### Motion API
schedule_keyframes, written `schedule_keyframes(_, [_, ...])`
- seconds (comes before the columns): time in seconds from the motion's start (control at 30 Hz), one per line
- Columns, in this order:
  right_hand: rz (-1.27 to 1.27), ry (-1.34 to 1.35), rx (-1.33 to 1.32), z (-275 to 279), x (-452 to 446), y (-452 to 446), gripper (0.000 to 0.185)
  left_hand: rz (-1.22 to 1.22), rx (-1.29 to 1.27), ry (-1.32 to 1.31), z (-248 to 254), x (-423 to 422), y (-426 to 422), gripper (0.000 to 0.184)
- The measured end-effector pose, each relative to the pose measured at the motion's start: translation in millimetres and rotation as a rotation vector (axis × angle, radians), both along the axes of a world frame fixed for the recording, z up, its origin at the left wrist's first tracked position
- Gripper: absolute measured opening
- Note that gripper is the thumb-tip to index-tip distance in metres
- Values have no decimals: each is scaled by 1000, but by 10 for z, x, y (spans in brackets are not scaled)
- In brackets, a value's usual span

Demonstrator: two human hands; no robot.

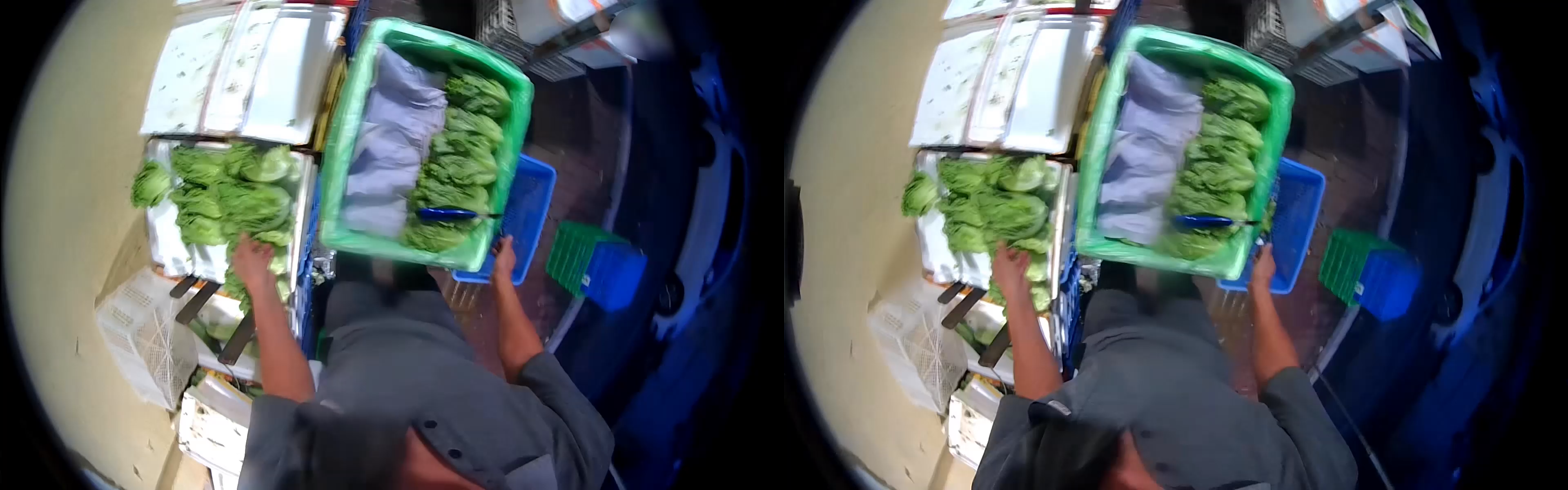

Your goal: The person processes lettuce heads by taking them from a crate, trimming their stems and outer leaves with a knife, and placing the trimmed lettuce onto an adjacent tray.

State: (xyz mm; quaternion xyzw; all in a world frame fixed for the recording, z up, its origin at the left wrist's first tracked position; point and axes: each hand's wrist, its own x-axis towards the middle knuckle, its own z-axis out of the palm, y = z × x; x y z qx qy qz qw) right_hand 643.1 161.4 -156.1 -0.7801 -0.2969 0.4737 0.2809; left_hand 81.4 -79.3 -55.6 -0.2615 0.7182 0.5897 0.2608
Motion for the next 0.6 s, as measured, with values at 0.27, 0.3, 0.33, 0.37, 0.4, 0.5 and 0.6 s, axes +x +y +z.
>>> schedule_keyframes(0.27, [-180, -8, -443, -599, -131, -309, 88, -134, -123, 208, 183, 15, 305, 28])
schedule_keyframes(0.3, [-184, 161, -332, -490, -168, -346, 87, -127, -145, 269, 234, 88, 277, 28])
schedule_keyframes(0.33, [-128, 151, -365, -338, -198, -366, 88, -148, -155, 291, 234, 135, 242, 28])
schedule_keyframes(0.37, [-66, 144, -392, -176, -246, -331, 88, -197, -122, 270, 167, 196, 195, 27])
schedule_keyframes(0.4, [-13, 130, -397, 6, -274, -306, 85, -244, -88, 250, 58, 282, 119, 25])
schedule_keyframes(0.5, [262, -33, -230, 479, -330, -210, 74, -392, -54, 141, 167, 738, 422, 20])
schedule_keyframes(0.6, [579, -347, 224, 982, -602, 81, 54, -656, 39, 2, 160, 1119, 811, 30])
